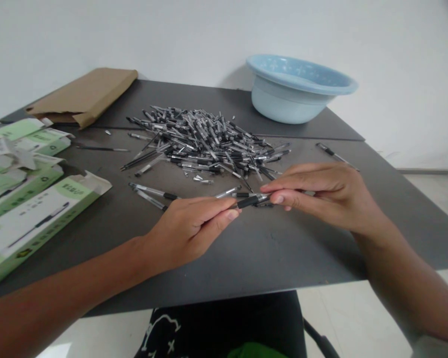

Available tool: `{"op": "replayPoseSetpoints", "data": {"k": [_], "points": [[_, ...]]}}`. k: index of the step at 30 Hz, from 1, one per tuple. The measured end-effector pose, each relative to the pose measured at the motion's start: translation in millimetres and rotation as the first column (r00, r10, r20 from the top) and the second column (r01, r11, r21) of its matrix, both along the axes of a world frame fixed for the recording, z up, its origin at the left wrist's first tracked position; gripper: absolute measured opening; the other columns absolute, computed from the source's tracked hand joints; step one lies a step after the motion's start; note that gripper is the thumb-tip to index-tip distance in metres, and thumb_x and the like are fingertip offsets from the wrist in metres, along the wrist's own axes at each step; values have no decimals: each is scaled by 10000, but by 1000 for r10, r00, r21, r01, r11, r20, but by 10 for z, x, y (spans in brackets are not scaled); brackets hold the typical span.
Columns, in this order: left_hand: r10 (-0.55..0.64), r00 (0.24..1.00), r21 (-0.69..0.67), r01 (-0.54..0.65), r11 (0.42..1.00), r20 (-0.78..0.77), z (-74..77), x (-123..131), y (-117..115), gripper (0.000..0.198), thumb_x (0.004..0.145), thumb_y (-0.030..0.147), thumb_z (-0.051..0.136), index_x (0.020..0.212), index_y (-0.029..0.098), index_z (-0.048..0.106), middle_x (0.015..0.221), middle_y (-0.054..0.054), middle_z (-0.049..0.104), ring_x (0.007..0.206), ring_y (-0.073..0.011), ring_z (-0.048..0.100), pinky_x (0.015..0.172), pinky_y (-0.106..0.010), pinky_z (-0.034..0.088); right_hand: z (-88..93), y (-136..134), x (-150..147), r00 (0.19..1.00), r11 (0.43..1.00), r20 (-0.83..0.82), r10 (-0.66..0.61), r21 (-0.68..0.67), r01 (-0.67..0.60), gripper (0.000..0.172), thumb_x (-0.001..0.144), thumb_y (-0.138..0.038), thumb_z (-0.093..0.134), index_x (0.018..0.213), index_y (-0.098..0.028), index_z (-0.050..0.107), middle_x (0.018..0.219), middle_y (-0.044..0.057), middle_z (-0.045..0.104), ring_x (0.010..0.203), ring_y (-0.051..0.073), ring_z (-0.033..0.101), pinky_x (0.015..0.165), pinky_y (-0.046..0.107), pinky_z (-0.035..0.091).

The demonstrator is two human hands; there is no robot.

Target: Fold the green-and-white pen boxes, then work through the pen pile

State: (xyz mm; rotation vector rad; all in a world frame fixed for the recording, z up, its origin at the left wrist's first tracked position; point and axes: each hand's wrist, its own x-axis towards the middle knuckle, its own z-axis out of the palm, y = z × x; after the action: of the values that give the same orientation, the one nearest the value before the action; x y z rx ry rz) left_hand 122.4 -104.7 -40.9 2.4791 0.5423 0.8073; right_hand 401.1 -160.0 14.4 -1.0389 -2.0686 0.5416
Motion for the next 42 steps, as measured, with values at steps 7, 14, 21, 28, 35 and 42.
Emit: {"op": "replayPoseSetpoints", "data": {"k": [7,14,21,28,35,42], "points": [[34,998,-25,-32,999,59,-23,2,9,215,1109,280,562,1117,171,747,897,16,804,732,-90,731,638,-177,470,-97,14,-34,991,998,-121,-49,-39,45,275,953,-217,821,1201,-330,861,855,-18,819,652,72,702,594,176,544],[-73,995,-202,84,976,63,26,-24,-61,266,1137,269,468,1013,209,695,657,91,625,536,-50,590,527,-160,397,-278,40,-217,947,996,-315,69,-36,-84,611,864,-358,908,1444,-379,718,1040,14,848,803,152,754,661,248,611],[-221,972,-312,234,921,77,-4,-29,-66,447,1168,332,375,814,190,608,680,46,634,601,-69,611,610,-184,444,-285,17,-430,950,982,-249,189,56,-181,282,903,-213,868,1183,-237,844,1179,83,831,1077,201,787,945,325,645],[-200,978,-399,208,893,61,-105,-65,-5,536,1157,559,331,1325,178,668,914,-32,759,749,-143,685,707,-267,527,-299,86,-246,876,964,-480,-49,-253,-85,149,1136,-395,524,1164,-287,622,1184,26,828,1033,172,775,930,352,608],[-114,985,-373,154,915,126,-138,-84,-7,569,1155,582,305,1339,195,679,935,-43,748,810,-162,703,766,-296,563,-37,376,688,802,857,-349,-485,-8,515,383,970,-656,706,1015,-275,696,674,-32,686,624,154,624,640,295,496],[-114,986,-263,142,954,119,-113,-91,-24,505,1156,531,347,1313,193,688,957,-55,766,866,-175,724,767,-290,580,-144,348,1887,505,540,439,-743,-52,840,443,820,-658,787,1031,-279,881,963,49,849,912,277,759,837,370,529]]}}
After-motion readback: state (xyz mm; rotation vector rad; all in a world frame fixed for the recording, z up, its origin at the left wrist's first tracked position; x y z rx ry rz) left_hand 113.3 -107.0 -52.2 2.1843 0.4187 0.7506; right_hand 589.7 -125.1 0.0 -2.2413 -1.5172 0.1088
